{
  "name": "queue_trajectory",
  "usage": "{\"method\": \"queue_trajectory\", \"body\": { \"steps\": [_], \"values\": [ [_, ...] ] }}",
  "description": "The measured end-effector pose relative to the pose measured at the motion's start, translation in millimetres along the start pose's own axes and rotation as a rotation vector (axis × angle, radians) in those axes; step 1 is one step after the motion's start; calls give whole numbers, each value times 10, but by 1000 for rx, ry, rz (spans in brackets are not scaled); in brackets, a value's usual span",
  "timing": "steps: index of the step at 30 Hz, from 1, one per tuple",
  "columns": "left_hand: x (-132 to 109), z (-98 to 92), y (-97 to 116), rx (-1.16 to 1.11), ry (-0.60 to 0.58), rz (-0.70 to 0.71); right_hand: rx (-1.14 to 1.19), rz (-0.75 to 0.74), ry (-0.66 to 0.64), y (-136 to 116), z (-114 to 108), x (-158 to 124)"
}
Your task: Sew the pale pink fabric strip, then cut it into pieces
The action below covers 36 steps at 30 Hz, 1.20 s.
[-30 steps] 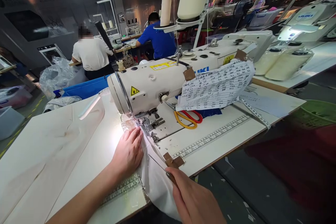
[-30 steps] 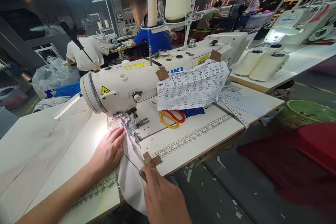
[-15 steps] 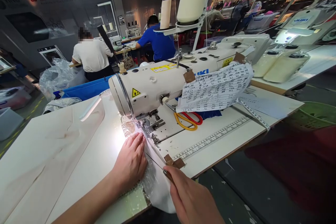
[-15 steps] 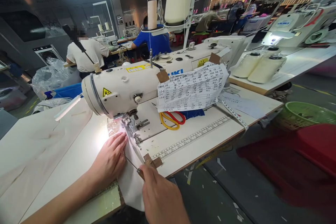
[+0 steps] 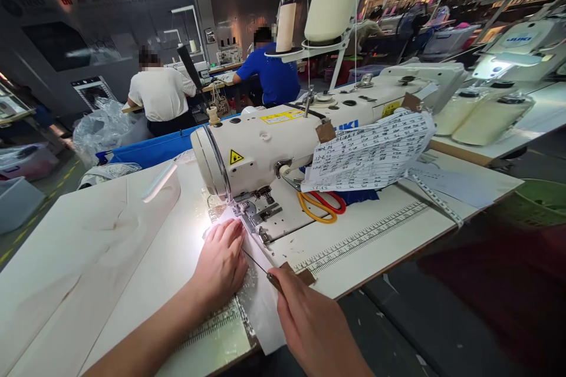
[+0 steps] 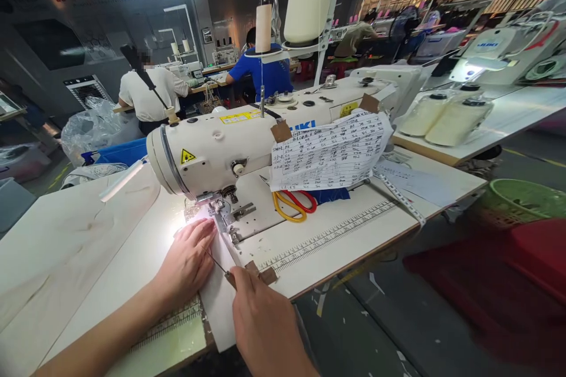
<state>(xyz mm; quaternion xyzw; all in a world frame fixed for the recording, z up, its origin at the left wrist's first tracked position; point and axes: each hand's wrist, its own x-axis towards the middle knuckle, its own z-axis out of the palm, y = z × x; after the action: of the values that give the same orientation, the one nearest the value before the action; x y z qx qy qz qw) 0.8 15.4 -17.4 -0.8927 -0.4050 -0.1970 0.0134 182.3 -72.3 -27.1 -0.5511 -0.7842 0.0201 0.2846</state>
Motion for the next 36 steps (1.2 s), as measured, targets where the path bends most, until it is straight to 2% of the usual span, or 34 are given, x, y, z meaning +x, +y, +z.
{"method": "queue_trajectory", "body": {
  "steps": [5,13,22,27,36],
  "values": [
    [36,-12,-37,40,6,-59,-17,1,1,-28,48,79],
    [62,25,-233,96,61,2,55,28,-26,-94,53,65],
    [-7,-42,74,76,11,56,44,17,-17,-77,71,-5],
    [-33,1,71,103,-14,54,64,8,-7,-37,-13,-53],
    [-48,4,106,96,-21,10,45,62,80,190,-53,-112]
  ]
}}
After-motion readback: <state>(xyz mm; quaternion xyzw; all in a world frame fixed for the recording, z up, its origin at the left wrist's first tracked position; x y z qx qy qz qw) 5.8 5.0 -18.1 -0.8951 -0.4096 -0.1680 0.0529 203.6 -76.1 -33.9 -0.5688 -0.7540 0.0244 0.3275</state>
